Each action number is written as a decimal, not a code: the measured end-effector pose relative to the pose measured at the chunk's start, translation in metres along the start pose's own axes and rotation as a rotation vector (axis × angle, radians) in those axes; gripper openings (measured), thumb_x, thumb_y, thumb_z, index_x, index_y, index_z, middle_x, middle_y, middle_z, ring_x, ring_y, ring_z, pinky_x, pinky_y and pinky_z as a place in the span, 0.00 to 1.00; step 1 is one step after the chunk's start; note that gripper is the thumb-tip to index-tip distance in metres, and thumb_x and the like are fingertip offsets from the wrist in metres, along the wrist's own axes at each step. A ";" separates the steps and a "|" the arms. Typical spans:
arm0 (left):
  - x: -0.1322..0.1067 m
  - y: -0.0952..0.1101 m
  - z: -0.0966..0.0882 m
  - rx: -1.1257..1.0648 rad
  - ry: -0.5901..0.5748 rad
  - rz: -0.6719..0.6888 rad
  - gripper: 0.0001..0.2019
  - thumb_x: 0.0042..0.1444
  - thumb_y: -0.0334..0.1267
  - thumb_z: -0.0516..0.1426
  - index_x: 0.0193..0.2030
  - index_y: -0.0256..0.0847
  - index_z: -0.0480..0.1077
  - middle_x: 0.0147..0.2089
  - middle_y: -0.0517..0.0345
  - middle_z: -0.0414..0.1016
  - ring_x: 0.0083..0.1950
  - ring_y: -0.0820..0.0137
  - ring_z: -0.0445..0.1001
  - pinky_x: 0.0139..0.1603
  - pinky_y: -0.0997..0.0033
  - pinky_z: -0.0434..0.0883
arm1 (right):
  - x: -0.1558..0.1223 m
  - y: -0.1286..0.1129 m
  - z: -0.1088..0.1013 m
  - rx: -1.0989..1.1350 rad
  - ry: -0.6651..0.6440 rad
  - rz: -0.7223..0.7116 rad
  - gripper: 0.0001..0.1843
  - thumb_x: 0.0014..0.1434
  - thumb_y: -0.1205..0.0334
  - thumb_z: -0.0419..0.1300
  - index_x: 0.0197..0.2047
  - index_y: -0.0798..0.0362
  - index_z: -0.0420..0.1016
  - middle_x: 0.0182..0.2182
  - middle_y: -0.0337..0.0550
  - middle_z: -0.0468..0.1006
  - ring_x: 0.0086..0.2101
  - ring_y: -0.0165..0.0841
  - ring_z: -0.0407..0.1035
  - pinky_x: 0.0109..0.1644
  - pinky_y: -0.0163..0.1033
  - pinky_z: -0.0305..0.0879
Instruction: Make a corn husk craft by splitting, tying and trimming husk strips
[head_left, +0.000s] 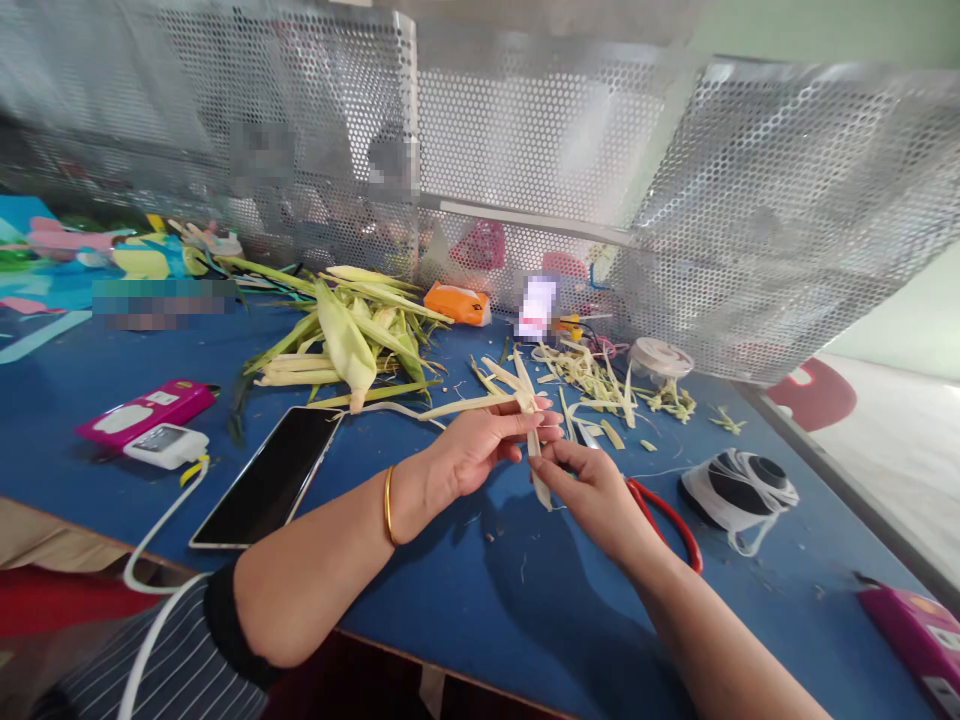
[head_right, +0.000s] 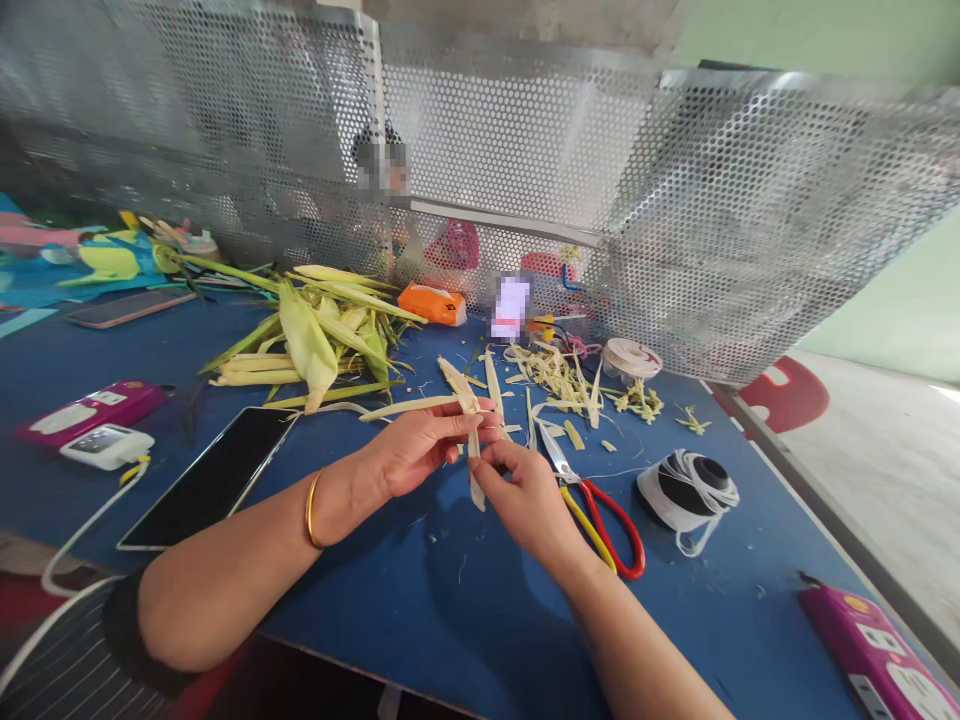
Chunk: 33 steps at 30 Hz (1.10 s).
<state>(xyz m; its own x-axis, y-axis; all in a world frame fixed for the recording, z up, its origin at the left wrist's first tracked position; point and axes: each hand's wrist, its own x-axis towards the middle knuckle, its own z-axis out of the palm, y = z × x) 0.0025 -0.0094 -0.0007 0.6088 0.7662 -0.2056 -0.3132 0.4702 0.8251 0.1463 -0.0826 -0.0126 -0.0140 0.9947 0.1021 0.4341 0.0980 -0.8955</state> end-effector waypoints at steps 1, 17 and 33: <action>0.000 0.000 0.000 -0.001 0.001 -0.001 0.09 0.54 0.29 0.62 0.42 0.36 0.77 0.48 0.46 0.79 0.43 0.70 0.78 0.20 0.84 0.60 | -0.001 -0.002 -0.001 -0.026 -0.029 -0.001 0.17 0.57 0.55 0.57 0.21 0.53 0.63 0.19 0.35 0.64 0.24 0.28 0.56 0.29 0.35 0.55; -0.001 0.009 -0.005 0.042 -0.040 -0.038 0.10 0.49 0.32 0.65 0.40 0.35 0.79 0.39 0.51 0.78 0.31 0.79 0.70 0.18 0.83 0.51 | 0.001 -0.007 -0.026 -0.205 0.364 -0.212 0.10 0.59 0.54 0.61 0.32 0.51 0.75 0.28 0.40 0.74 0.31 0.33 0.67 0.37 0.38 0.63; 0.007 -0.007 -0.003 0.384 0.062 0.217 0.15 0.44 0.46 0.67 0.27 0.34 0.74 0.24 0.60 0.70 0.26 0.77 0.61 0.27 0.75 0.57 | -0.006 -0.008 -0.017 -0.535 0.188 -0.197 0.14 0.65 0.55 0.51 0.28 0.49 0.66 0.19 0.36 0.69 0.21 0.31 0.62 0.28 0.35 0.54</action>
<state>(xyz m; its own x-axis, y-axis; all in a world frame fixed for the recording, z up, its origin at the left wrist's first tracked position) 0.0066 -0.0060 -0.0097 0.5102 0.8596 -0.0279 -0.1282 0.1081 0.9858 0.1587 -0.0900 0.0013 -0.0021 0.9319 0.3626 0.8336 0.2019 -0.5142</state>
